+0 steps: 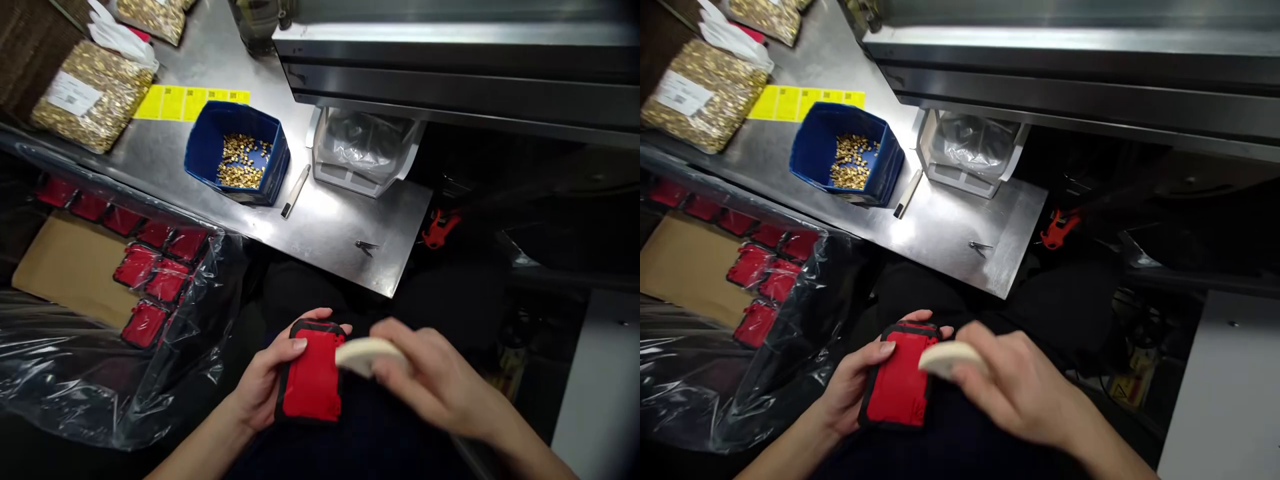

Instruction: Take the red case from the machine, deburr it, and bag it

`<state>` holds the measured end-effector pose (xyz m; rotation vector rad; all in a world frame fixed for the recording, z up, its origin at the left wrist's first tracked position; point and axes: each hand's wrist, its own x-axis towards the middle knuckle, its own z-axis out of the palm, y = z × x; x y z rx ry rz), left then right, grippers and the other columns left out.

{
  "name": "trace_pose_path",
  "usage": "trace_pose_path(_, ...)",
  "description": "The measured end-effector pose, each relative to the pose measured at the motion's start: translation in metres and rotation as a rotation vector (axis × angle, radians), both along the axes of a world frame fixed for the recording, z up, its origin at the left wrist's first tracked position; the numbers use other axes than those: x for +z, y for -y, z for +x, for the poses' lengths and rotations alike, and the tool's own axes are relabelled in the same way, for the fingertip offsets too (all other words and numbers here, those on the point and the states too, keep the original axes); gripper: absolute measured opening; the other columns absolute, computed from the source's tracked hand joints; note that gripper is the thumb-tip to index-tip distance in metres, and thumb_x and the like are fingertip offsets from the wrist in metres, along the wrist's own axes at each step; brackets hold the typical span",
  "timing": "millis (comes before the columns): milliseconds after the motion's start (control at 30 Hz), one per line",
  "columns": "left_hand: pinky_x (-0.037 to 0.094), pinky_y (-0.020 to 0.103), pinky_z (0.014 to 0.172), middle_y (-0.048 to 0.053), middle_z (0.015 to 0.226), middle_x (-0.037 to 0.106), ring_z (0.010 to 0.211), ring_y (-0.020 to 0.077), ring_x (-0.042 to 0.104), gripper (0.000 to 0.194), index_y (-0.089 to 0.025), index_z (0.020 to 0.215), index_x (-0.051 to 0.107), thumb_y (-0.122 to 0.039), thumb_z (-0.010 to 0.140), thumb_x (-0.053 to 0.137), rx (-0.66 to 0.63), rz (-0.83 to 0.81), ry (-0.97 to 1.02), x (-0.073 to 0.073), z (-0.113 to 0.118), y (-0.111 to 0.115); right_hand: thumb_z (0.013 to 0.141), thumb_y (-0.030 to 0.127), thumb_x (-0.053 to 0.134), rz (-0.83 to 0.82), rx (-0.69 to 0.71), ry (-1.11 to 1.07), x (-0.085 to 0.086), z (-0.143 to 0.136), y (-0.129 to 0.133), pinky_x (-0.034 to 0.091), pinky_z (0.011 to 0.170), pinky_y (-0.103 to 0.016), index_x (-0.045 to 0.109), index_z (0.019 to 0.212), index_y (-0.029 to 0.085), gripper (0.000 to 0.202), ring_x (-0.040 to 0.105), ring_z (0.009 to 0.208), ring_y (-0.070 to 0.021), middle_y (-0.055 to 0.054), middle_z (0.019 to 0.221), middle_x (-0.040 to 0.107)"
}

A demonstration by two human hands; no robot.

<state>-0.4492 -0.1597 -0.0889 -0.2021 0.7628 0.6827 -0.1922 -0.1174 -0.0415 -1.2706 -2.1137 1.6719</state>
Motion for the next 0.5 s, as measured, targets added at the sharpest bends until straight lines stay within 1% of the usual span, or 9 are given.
trace_pose_path(67,0.057,0.047,0.097,0.02,0.136,0.068,0.117,0.0375,0.07,0.051,-0.018,0.135,0.057,-0.036,0.09,0.071,-0.048,-0.05,-0.043,0.006,0.007,0.0,0.107,0.033,0.047,0.173,0.16,0.015,0.006,0.003,0.02,0.035,0.055,-0.031,0.058,0.111,0.023,0.014,0.056,0.055,-0.0142,0.003,0.072,0.064)
trace_pose_path(100,0.057,0.047,0.096,0.021,0.135,0.068,0.116,0.0379,0.07,0.049,-0.019,0.132,0.059,-0.043,0.092,0.069,-0.071,-0.075,-0.064,0.007,0.011,0.0,0.107,0.031,0.046,0.248,0.214,0.027,0.006,0.002,0.027,0.034,0.055,-0.032,0.057,0.109,0.022,0.015,0.055,0.054,-0.0145,0.003,0.07,0.064)
trace_pose_path(167,0.058,0.047,0.091,0.02,0.128,0.072,0.109,0.0365,0.073,0.048,-0.019,0.125,0.062,-0.056,0.094,0.064,-0.128,-0.115,-0.13,0.008,0.019,0.0,0.108,0.028,0.041,0.319,0.266,0.055,0.003,-0.005,0.037,0.033,0.053,-0.034,0.057,0.105,0.02,0.019,0.055,0.053,-0.0145,0.003,0.069,0.063)
trace_pose_path(267,0.058,0.043,0.088,0.019,0.116,0.076,0.101,0.033,0.074,0.052,-0.018,0.118,0.066,-0.063,0.093,0.063,-0.213,-0.119,-0.269,0.007,0.03,-0.001,0.107,0.026,0.037,0.371,0.284,0.078,-0.005,-0.017,0.044,0.032,0.051,-0.035,0.058,0.105,0.019,0.023,0.057,0.055,-0.0154,0.003,0.07,0.064)
trace_pose_path(333,0.058,0.04,0.087,0.017,0.108,0.077,0.098,0.031,0.074,0.054,-0.017,0.116,0.068,-0.064,0.091,0.064,-0.246,-0.127,-0.333,0.006,0.034,-0.001,0.107,0.027,0.039,0.414,0.267,0.1,-0.009,-0.022,0.045,0.03,0.051,-0.036,0.059,0.104,0.019,0.021,0.059,0.056,-0.0163,0.002,0.072,0.065)
trace_pose_path(367,0.059,0.038,0.085,0.016,0.106,0.078,0.095,0.0294,0.075,0.054,-0.017,0.115,0.068,-0.065,0.091,0.064,-0.252,-0.148,-0.347,0.006,0.035,-0.001,0.107,0.028,0.04,0.417,0.25,0.119,-0.011,-0.022,0.046,0.03,0.052,-0.036,0.058,0.104,0.02,0.02,0.06,0.057,-0.0165,0.002,0.072,0.065)
trace_pose_path(433,0.059,0.034,0.077,0.015,0.104,0.078,0.086,0.0261,0.075,0.053,-0.017,0.114,0.068,-0.065,0.092,0.062,-0.248,-0.197,-0.354,0.007,0.036,-0.001,0.107,0.027,0.04,0.382,0.217,0.154,-0.013,-0.02,0.048,0.031,0.053,-0.035,0.058,0.103,0.02,0.02,0.061,0.058,-0.016,0.002,0.072,0.066)
trace_pose_path(500,0.059,0.034,0.075,0.015,0.105,0.078,0.084,0.0258,0.075,0.051,-0.018,0.115,0.068,-0.063,0.092,0.063,-0.24,-0.206,-0.346,0.008,0.036,-0.001,0.106,0.025,0.038,0.34,0.217,0.154,-0.013,-0.018,0.05,0.03,0.052,-0.034,0.056,0.1,0.021,0.02,0.06,0.055,-0.0148,0.003,0.071,0.066)
